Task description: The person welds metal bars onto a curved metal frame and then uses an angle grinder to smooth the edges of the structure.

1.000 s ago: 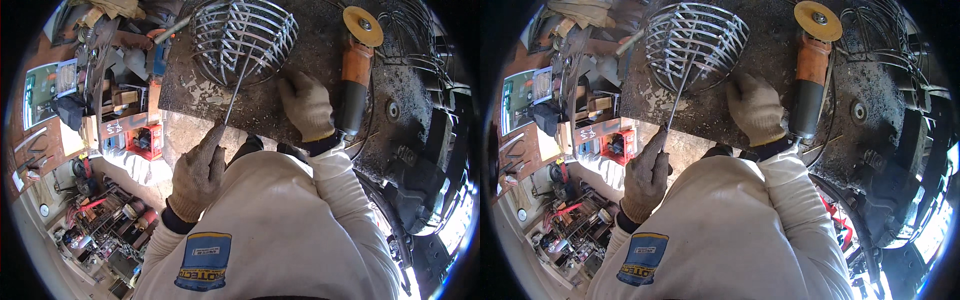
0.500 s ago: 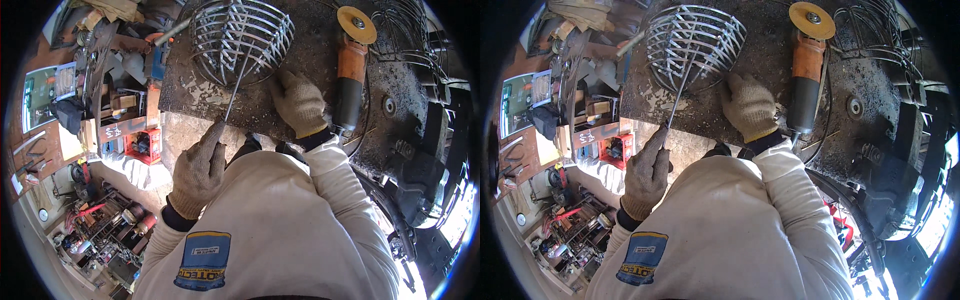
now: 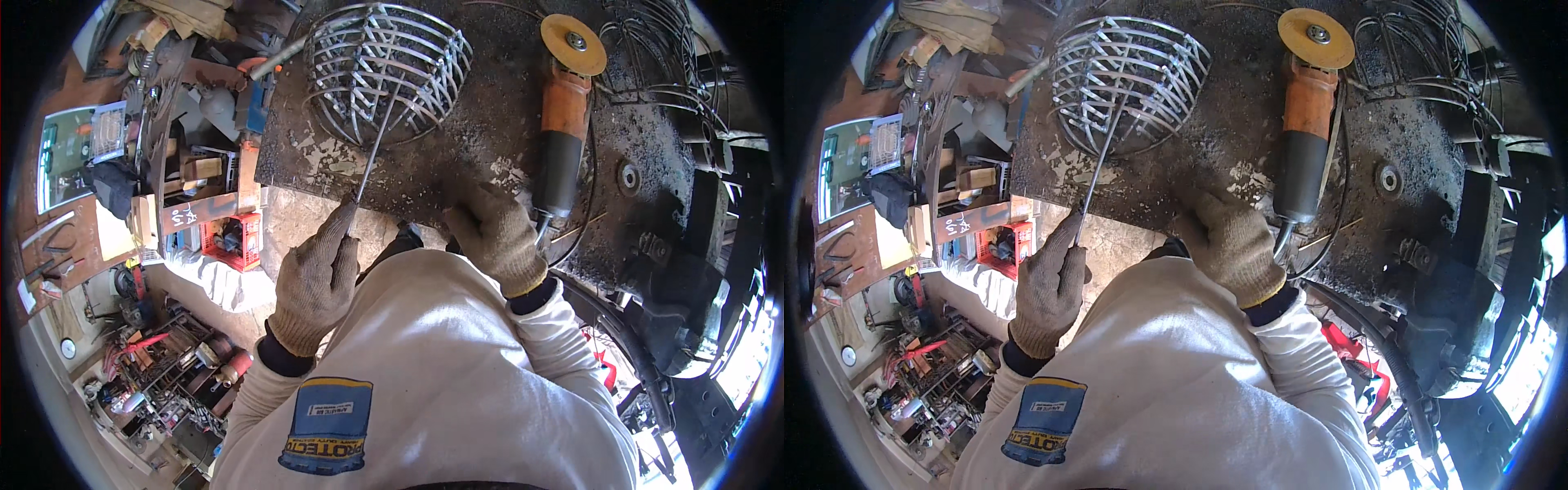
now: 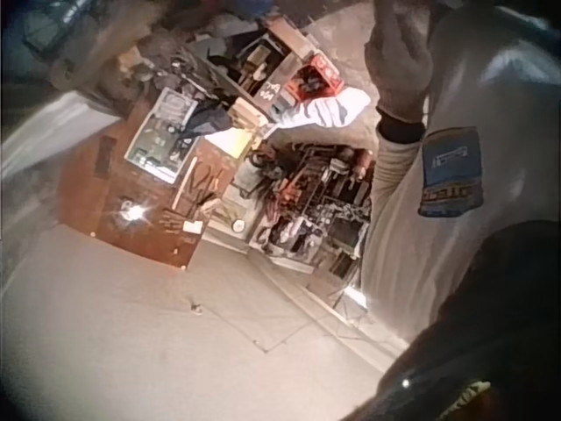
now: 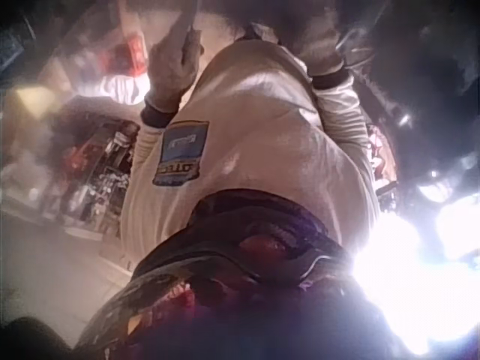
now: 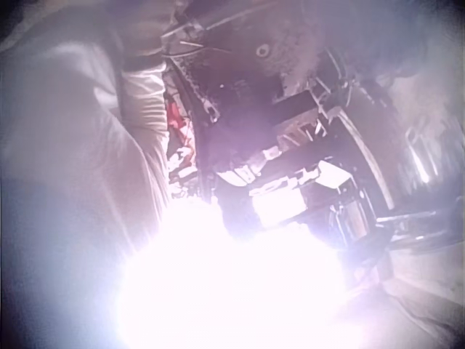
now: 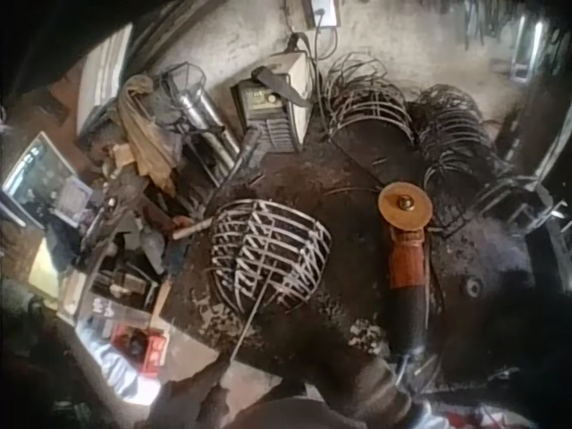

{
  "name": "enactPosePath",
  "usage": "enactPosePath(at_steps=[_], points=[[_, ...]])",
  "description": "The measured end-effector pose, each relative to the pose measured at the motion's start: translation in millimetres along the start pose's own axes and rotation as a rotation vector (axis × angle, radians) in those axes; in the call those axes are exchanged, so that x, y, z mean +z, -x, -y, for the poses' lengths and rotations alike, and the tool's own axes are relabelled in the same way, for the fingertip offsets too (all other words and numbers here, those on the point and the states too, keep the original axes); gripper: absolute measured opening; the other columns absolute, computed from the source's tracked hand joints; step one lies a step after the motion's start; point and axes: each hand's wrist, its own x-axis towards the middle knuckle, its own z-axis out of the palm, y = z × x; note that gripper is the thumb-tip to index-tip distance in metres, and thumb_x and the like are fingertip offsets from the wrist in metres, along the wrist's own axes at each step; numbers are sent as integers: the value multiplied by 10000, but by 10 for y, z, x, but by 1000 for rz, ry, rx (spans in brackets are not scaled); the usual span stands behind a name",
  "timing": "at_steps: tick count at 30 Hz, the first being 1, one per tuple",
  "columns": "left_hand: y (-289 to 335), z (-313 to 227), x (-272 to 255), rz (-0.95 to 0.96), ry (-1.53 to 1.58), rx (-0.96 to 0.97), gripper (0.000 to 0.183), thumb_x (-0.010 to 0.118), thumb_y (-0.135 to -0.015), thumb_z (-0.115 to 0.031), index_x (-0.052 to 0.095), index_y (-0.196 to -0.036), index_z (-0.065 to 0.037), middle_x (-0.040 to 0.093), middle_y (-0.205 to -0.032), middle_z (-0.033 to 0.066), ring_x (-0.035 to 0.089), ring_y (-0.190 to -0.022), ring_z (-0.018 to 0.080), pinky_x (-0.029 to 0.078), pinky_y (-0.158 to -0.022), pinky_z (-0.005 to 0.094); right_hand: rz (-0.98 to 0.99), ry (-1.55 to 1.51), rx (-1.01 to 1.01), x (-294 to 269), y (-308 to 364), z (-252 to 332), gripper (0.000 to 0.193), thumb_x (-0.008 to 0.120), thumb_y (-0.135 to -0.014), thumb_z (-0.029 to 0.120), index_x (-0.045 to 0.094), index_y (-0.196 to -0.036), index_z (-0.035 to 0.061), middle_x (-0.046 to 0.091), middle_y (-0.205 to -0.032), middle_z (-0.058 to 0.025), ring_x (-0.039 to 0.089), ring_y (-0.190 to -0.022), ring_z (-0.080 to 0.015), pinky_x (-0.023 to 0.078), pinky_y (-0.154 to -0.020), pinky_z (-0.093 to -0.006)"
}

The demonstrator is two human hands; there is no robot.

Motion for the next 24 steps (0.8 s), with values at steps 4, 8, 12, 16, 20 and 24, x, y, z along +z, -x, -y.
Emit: enactPosePath(at_steps=[4, 8, 12, 16, 20, 24], points=[[16, -14, 39, -52, -35, 65, 445, 625, -949, -60, 572, -1386, 5, 703, -924, 234, 665, -708, 376, 525, -640, 466, -9, -44, -23, 14, -3, -41, 362, 707, -886, 129, 684, -1231, 22, 688, -1186, -229, 708, -1011, -402, 576, -888, -434], [-5, -50, 24, 5, -39, -26, 470, 631, -929, -45, 567, -1392, 6, 699, -906, 230, 668, -715, 375, 525, -633, 462, 51, -59, -50, -22, -51, -43, 345, 684, -897, 133, 684, -1220, 9, 690, -1167, -236, 683, -1052, -416, 551, -923, -458], [-5, -48, 26, -32, -15, 5, 479, 634, -924, -55, 568, -1396, -6, 688, -856, 230, 664, -694, 380, 520, -614, 465, 95, -7, -48, -17, -115, -88, 330, 671, -903, 125, 688, -1213, 16, 683, -1198, -240, 655, -1117, -428, 521, -991, -461], [-25, -119, 11, 11, -42, -95, 502, 656, -917, -89, 566, -1407, -25, 686, -808, 217, 664, -669, 384, 517, -591, 469, 94, -67, -58, -48, -195, -98, 331, 680, -903, 142, 691, -1212, 24, 683, -1188, -226, 660, -1102, -415, 531, -960, -458], [-34, -77, 9, -9, -35, -79, 530, 677, -908, -111, 560, -1420, -38, 676, -768, 193, 658, -639, 376, 509, -567, 469, 172, -59, -62, -79, -299, -138, 348, 677, -907, 173, 692, -1225, 31, 677, -1224, -224, 648, -1127, -409, 520, -982, -467], [-96, -160, -73, 79, -59, -185, 517, 663, -901, -96, 571, -1405, -28, 698, -845, 231, 704, -697, 370, 544, -624, 446, 219, -81, 30, -75, -375, -144, 342, 674, -909, 190, 700, -1212, 34, 695, -1177, -223, 663, -1096, -392, 531, -959, -455]])
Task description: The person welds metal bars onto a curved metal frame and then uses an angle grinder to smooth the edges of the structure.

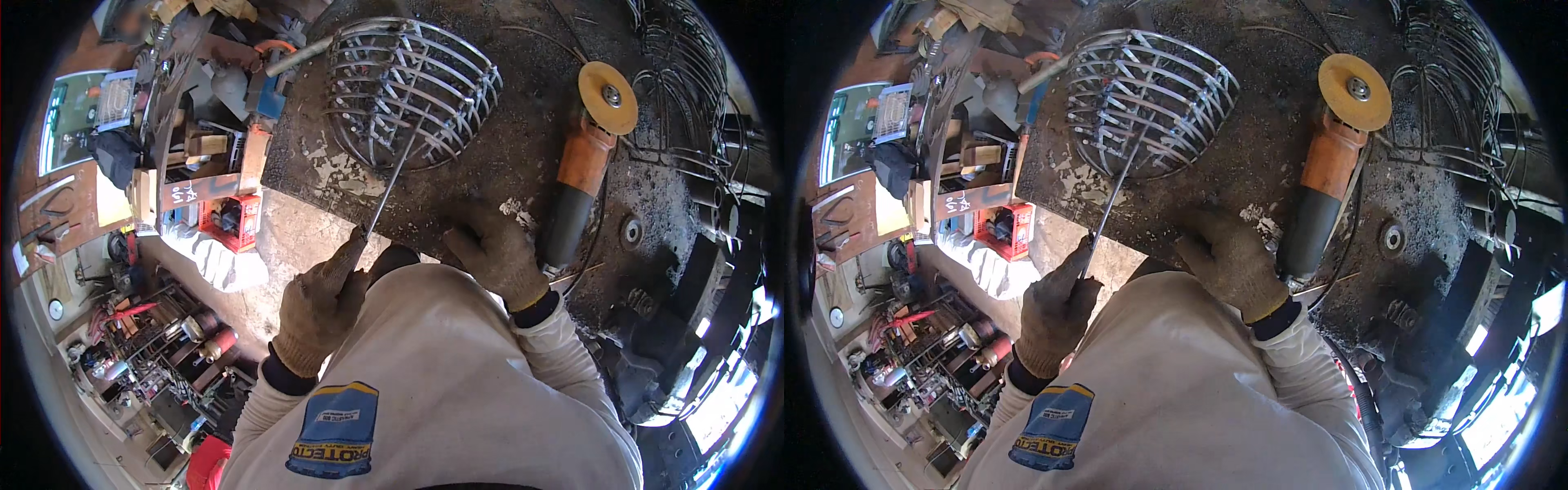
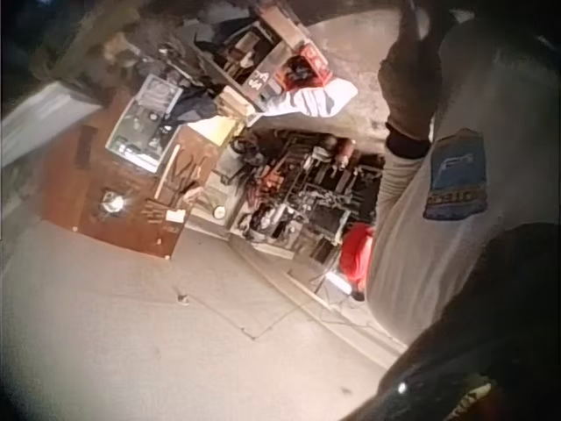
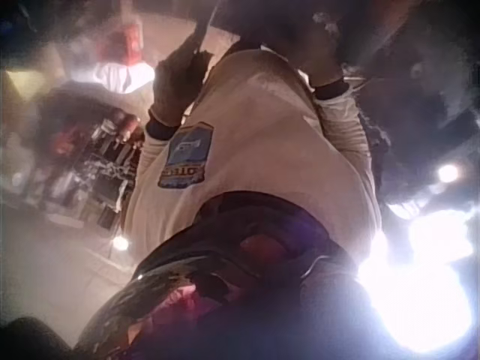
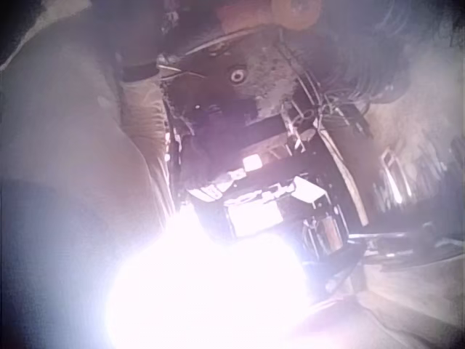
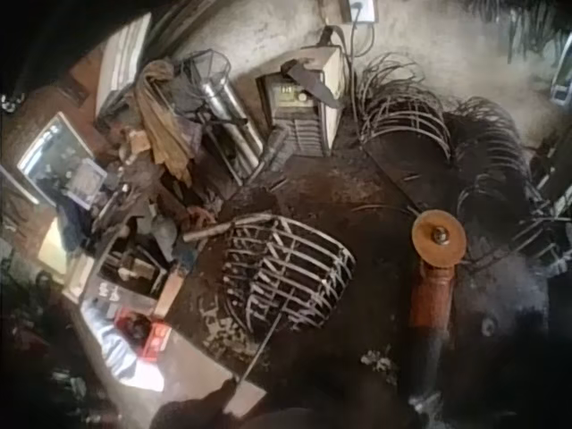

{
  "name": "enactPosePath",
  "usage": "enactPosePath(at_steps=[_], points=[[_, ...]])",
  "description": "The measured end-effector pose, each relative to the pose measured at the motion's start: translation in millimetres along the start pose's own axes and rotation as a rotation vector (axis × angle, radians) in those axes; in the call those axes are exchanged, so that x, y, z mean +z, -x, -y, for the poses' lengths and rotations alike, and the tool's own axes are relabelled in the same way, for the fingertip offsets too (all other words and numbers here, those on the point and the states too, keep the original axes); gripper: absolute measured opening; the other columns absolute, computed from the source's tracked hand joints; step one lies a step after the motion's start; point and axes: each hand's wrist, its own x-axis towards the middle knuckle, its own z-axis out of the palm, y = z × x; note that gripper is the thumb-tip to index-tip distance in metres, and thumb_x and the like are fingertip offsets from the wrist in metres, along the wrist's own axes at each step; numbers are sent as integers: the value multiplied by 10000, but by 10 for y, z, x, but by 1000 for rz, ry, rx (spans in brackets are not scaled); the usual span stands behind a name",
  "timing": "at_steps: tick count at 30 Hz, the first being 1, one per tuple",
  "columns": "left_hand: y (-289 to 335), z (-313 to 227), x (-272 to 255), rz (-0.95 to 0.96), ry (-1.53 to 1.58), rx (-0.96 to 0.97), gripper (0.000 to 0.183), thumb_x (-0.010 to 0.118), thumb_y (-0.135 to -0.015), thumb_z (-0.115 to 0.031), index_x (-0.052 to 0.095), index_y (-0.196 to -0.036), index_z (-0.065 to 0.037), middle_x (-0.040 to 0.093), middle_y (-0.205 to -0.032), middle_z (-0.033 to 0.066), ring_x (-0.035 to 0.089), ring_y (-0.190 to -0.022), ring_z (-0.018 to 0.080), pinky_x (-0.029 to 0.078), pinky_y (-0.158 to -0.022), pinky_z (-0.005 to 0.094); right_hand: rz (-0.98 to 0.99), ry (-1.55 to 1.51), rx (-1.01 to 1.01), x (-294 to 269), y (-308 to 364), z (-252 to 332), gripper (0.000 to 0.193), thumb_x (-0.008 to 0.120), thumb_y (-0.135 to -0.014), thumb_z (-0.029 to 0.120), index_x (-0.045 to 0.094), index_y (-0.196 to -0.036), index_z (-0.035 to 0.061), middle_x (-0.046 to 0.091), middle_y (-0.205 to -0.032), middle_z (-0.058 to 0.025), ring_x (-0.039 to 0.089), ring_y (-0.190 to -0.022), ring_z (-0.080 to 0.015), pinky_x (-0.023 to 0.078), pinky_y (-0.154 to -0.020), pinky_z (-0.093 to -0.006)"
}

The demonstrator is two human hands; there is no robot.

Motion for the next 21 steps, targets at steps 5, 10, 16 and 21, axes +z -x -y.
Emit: enactPosePath(at_steps=[5, 10, 16, 21], points=[[-27, 79, 15, -28, 46, 67, 585, 691, -890, -100, 543, -1455, -99, 672, -735, 173, 680, -639, 370, 529, -574, 461, 66, -44, 113, -61, -87, 63, 345, 669, -917, 192, 694, -1223, 35, 710, -1133, -214, 698, -1036, -341, 548, -907, -425], [-33, 78, -45, 85, 79, -4, 604, 634, -875, -45, 519, -1468, -62, 662, -761, 172, 669, -671, 359, 519, -596, 461, 86, -65, 220, -71, -143, 24, 334, 654, -925, 170, 692, -1227, 34, 715, -1143, -193, 717, -1017, -300, 555, -887, -389], [-58, 107, -54, 112, 105, -15, 626, 636, -850, -21, 524, -1464, -58, 664, -760, 159, 670, -661, 345, 525, -593, 453, -55, -163, 238, -36, -198, 28, 595, 698, -900, 196, 534, -1454, 54, 683, -1140, -252, 708, -977, -337, 553, -851, -413], [-36, 103, -33, 70, 103, 20, 625, 637, -844, -17, 527, -1458, -54, 668, -767, 168, 677, -664, 341, 534, -605, 443, 80, -99, 393, -147, -255, 163, 702, 690, -905, 195, 420, -1542, 75, 687, -1166, -245, 707, -1042, -319, 549, -905, -409]])
